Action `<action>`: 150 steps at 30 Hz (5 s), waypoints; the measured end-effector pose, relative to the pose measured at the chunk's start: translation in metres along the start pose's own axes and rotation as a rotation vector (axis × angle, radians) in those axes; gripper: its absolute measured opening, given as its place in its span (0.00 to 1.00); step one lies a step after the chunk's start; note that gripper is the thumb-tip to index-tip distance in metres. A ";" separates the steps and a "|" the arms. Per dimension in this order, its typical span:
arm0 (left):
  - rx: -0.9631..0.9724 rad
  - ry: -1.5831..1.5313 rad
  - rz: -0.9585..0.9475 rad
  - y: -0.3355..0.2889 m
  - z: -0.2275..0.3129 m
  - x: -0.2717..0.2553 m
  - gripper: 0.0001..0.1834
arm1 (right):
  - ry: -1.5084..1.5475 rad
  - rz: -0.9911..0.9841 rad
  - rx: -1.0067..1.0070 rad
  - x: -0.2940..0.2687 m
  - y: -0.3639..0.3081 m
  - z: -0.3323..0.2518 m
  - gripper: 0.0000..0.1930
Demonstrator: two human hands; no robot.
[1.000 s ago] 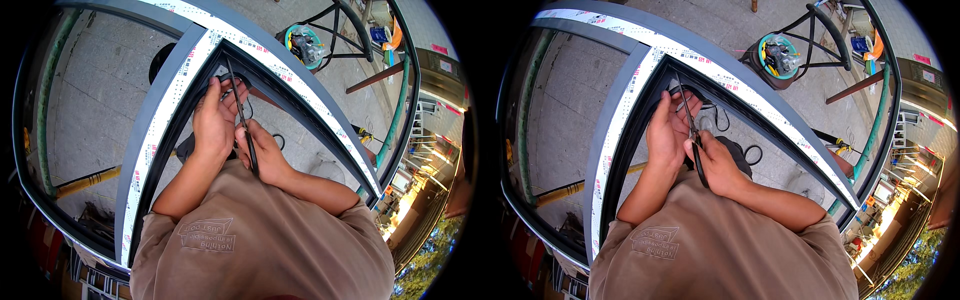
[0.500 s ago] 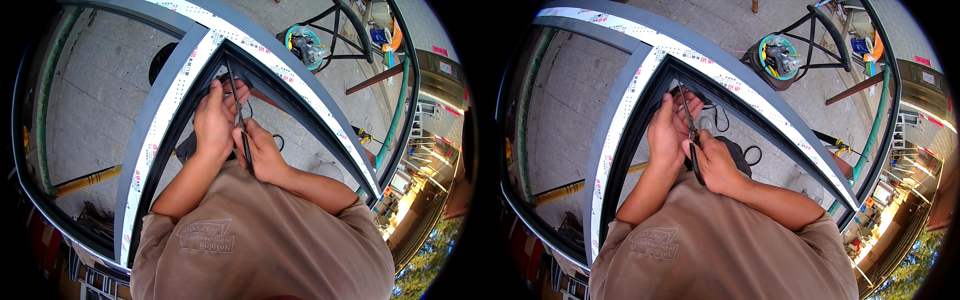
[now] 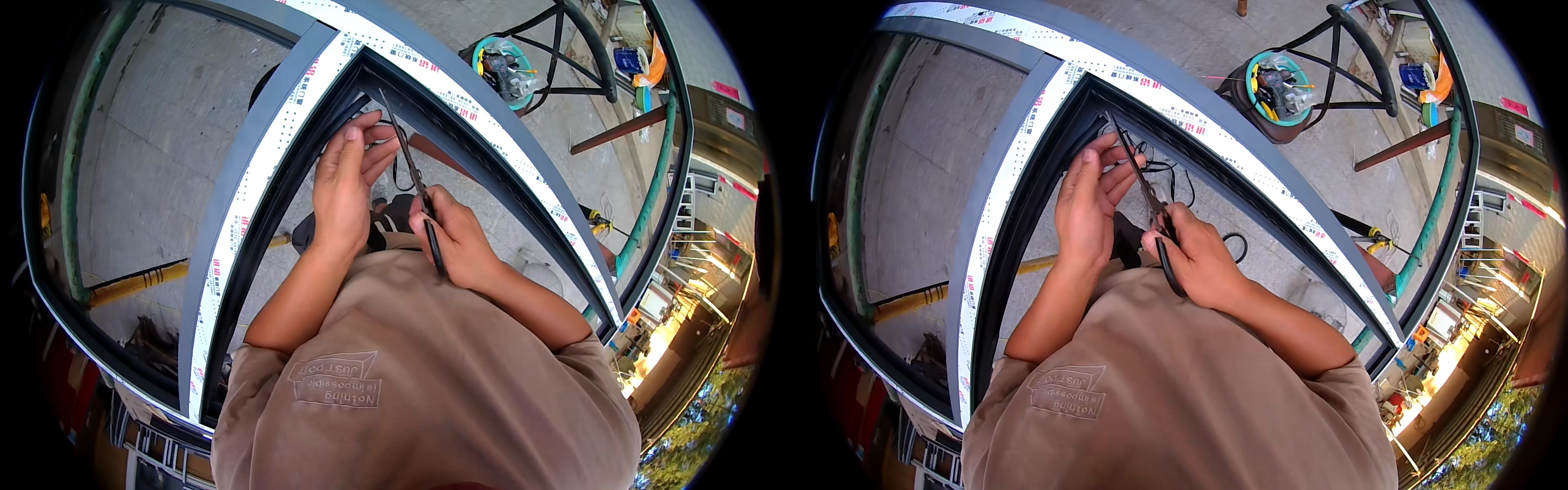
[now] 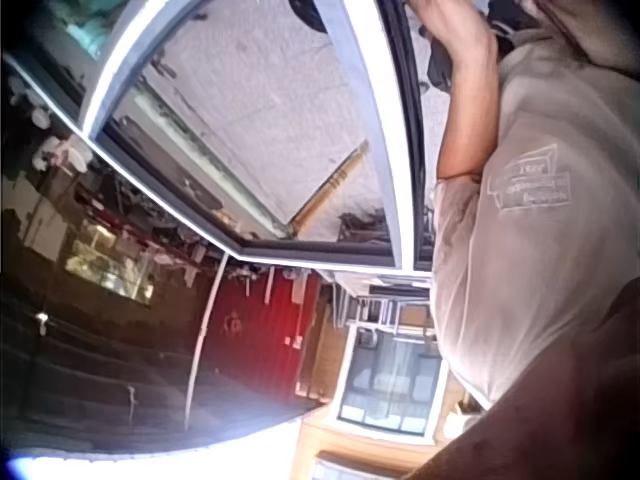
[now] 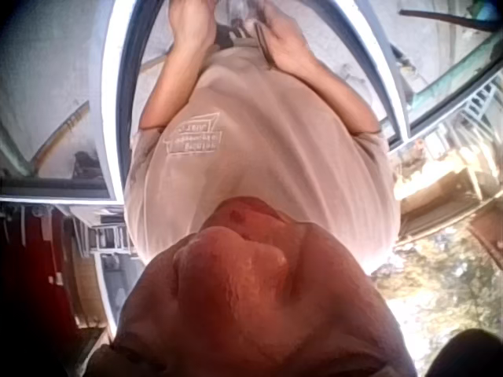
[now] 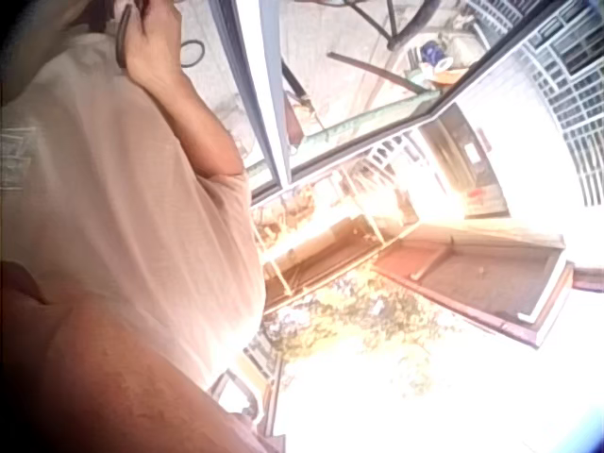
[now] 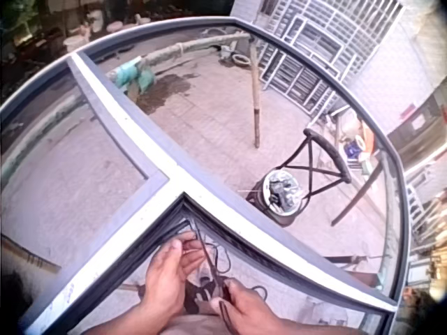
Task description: The person uses shears to cut lengths of rubber seal from a coil and installs them into the frame of a window.
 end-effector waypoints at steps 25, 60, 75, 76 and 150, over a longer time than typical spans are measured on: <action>1.227 1.842 -0.067 -0.034 0.108 0.042 0.13 | 0.700 0.444 -0.335 -0.178 -0.054 0.025 0.22; 1.284 2.149 0.032 -0.001 0.078 0.056 0.06 | 0.629 0.430 -0.445 -0.177 -0.058 0.031 0.20; 1.307 2.134 0.095 -0.003 0.075 0.060 0.05 | 0.625 0.399 -0.440 -0.175 -0.059 0.032 0.11; 1.307 2.128 0.100 -0.003 0.074 0.059 0.05 | 0.618 0.401 -0.438 -0.175 -0.059 0.032 0.12; 1.157 2.180 0.071 -0.034 0.070 0.027 0.18 | 0.510 0.436 -0.456 -0.172 -0.055 0.038 0.14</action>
Point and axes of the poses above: each hand's wrist, its own y-axis towards the middle knuckle, its own x-axis out of the palm, z = x × y, the point moved 4 cm from there along y, towards the middle knuckle, and after that the axes turned 11 degrees about x, right-handed, at the moved point
